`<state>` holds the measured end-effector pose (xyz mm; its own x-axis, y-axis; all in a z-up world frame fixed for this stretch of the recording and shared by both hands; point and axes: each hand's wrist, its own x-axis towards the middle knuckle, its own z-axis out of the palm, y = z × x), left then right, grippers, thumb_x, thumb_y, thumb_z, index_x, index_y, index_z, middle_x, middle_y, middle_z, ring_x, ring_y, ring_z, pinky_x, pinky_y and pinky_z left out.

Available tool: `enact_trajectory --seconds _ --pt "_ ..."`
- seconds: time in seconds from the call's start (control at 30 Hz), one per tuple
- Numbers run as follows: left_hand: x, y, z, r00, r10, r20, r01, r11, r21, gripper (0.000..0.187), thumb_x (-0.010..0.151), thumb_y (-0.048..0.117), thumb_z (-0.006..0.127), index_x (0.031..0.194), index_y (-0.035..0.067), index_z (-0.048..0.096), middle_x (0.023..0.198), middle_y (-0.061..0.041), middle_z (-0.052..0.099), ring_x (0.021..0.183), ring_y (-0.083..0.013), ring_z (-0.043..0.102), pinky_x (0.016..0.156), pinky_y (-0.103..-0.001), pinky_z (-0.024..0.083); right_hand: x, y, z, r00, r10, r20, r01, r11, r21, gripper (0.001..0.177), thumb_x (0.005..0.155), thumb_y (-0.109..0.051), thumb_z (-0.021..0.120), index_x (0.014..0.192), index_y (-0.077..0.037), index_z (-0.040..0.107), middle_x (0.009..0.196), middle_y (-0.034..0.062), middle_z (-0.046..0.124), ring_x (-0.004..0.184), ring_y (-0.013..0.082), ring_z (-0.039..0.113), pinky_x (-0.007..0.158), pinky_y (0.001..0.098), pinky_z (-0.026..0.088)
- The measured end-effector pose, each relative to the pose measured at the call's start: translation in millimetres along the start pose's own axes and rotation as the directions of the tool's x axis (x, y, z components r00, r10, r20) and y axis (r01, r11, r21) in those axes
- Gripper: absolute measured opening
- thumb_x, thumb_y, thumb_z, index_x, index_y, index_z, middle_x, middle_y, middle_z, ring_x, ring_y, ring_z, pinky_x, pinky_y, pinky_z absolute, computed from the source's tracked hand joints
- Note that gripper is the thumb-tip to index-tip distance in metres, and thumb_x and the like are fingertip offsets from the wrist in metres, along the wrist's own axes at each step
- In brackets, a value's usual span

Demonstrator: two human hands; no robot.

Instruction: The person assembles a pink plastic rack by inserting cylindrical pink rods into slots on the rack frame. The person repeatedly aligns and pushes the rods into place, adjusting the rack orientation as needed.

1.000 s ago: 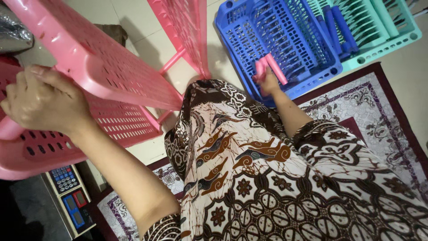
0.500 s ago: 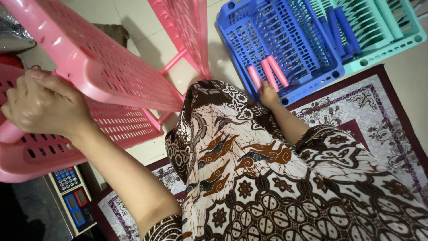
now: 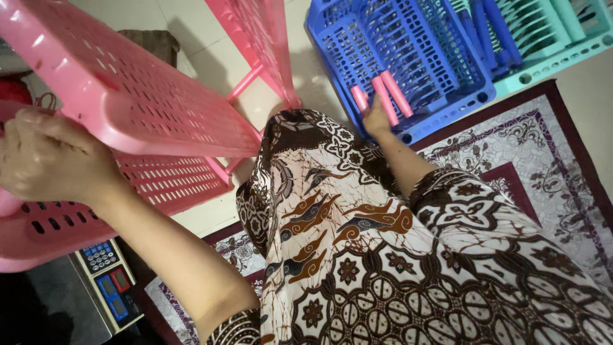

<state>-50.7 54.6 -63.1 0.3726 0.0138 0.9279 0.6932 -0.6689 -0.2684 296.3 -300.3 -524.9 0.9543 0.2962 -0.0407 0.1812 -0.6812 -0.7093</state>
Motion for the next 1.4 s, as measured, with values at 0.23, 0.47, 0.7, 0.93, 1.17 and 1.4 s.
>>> enact_trajectory --seconds 0.23,0.47,0.7,0.93,1.17,1.4 --pt "3.3 1.7 -1.9 1.000 0.004 -0.010 -0.004 1.000 0.027 0.044 0.108 0.012 0.030 0.073 0.014 0.057 0.078 -0.002 0.059 0.070 -0.0239 0.056 0.066 -0.041 0.041 -26.6 -20.2 8.1 0.935 -0.220 -0.280 0.214 0.976 -0.051 0.055 0.096 -0.007 0.064 0.149 -0.007 0.048 0.148 0.0299 0.048 0.136 0.0466 0.046 0.115 0.0513 0.037" --pt "-3.2 -4.5 5.6 0.998 0.047 -0.036 -0.044 0.997 0.067 0.048 0.109 0.014 0.027 0.075 0.016 0.060 0.080 -0.001 0.060 0.071 -0.0227 0.055 0.069 -0.039 0.042 -9.8 -35.5 0.1 0.953 -0.217 -0.212 0.226 0.974 0.019 0.044 0.091 -0.014 0.066 0.133 -0.008 0.058 0.126 0.0213 0.064 0.120 0.0413 0.057 0.105 0.0532 0.043" --pt "-4.5 -7.0 14.5 0.999 -0.007 -0.049 0.009 0.999 0.054 0.053 0.108 0.014 0.029 0.070 0.019 0.066 0.071 0.001 0.063 0.062 -0.0176 0.052 0.063 -0.036 0.037 32.4 -28.2 5.3 0.971 0.214 0.104 -0.206 0.975 -0.078 0.055 0.091 -0.034 0.066 0.139 -0.011 0.050 0.138 0.0259 0.054 0.132 0.0434 0.048 0.110 0.0505 0.037" --pt "-0.2 -0.8 4.3 0.999 0.009 -0.032 -0.007 0.998 0.070 0.050 0.107 0.015 0.031 0.072 0.019 0.066 0.075 0.001 0.063 0.066 -0.0194 0.054 0.065 -0.037 0.037 25.4 -8.3 0.1 0.981 -0.168 0.101 0.169 0.986 0.007 0.091 0.087 -0.017 0.069 0.161 -0.002 0.019 0.162 0.0259 0.033 0.151 0.0396 0.031 0.124 0.0444 0.027" --pt "0.6 -0.2 4.4 1.000 -0.003 -0.024 0.004 0.999 0.044 0.046 0.106 0.013 0.032 0.073 0.017 0.064 0.077 0.000 0.063 0.068 -0.0210 0.054 0.067 -0.038 0.038 -8.3 -27.1 -2.4 0.971 -0.228 -0.068 0.229 0.974 0.001 0.057 0.095 -0.009 0.064 0.149 -0.006 0.047 0.146 0.0221 0.055 0.136 0.0404 0.049 0.116 0.0480 0.039" --pt "-5.4 -1.0 13.2 0.998 -0.069 0.003 0.069 0.995 0.074 0.047 0.108 0.022 0.032 0.083 0.022 0.072 0.073 0.000 0.064 0.064 -0.0192 0.056 0.064 -0.037 0.039 -37.1 -150.9 -37.7 0.878 -0.477 -0.026 0.455 0.818 0.351 0.025 0.101 -0.009 0.061 0.125 -0.006 0.066 0.105 0.0106 0.076 0.090 0.0249 0.075 0.079 0.0381 0.058"
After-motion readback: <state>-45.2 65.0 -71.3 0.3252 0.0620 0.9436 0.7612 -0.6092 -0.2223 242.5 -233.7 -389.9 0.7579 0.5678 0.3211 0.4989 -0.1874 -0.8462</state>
